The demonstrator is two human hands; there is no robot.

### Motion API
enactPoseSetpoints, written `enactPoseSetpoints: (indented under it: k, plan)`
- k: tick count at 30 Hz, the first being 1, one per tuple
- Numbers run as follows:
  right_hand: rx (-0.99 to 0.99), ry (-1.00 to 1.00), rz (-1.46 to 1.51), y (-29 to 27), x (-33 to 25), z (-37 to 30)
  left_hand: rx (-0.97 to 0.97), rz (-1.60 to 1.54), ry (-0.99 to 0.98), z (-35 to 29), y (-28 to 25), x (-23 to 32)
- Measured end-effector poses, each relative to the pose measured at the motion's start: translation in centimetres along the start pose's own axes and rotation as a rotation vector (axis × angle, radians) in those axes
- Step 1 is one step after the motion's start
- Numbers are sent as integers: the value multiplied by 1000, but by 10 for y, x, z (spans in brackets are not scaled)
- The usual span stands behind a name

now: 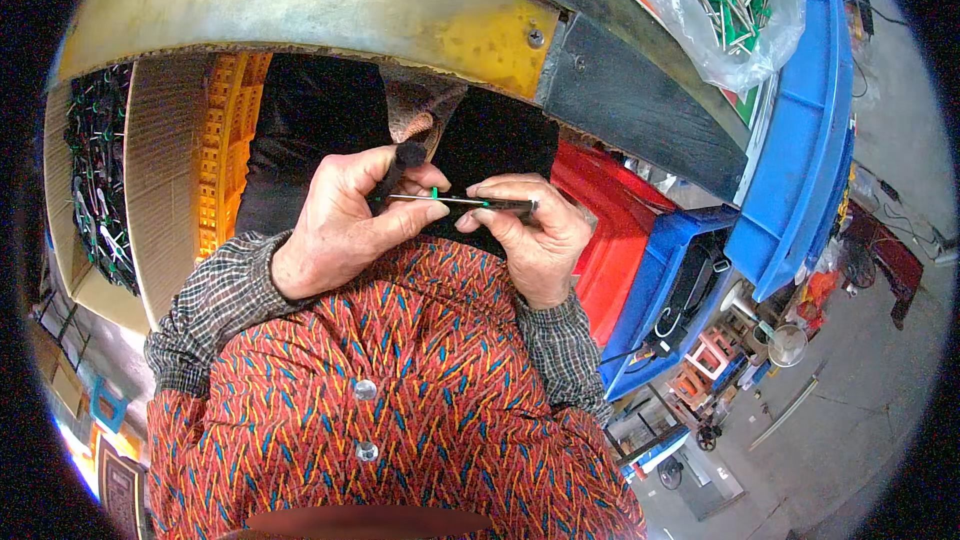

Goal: The person assembles plastic parts by inserting pins into them by hand, places the finished pieces into a cardboard box, and picks up more parts from a tray.

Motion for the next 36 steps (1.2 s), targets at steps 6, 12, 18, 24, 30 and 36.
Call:
enactPoseSetpoints:
  k: [6,12,18,24,30,36]
  plan:
    - [11,259,218,0,4,-4,129,353,503,-1,-2,3]
    - [-21,506,338,-2,10,-8,1,417,744,-3,-3,7]
    - [-26,653,366,-2,10,-13,-44,530,860,-6,-3,10]
    - [14,518,381,8,-6,-8,12,320,624,-10,-1,-1]
    - [2,420,261,3,-5,-14,66,313,546,-11,1,-1]
    - [-38,368,145,0,-8,-20,88,216,407,-13,-1,-5]
Point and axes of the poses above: each hand's wrist, its own z-axis towards the middle knuckle, its own y-axis out of the palm, x = y × z, the point moved 4 cm from there along z, towards the middle knuckle, and after that the axes turned 14 degrees about z, right-handed, at the moved point
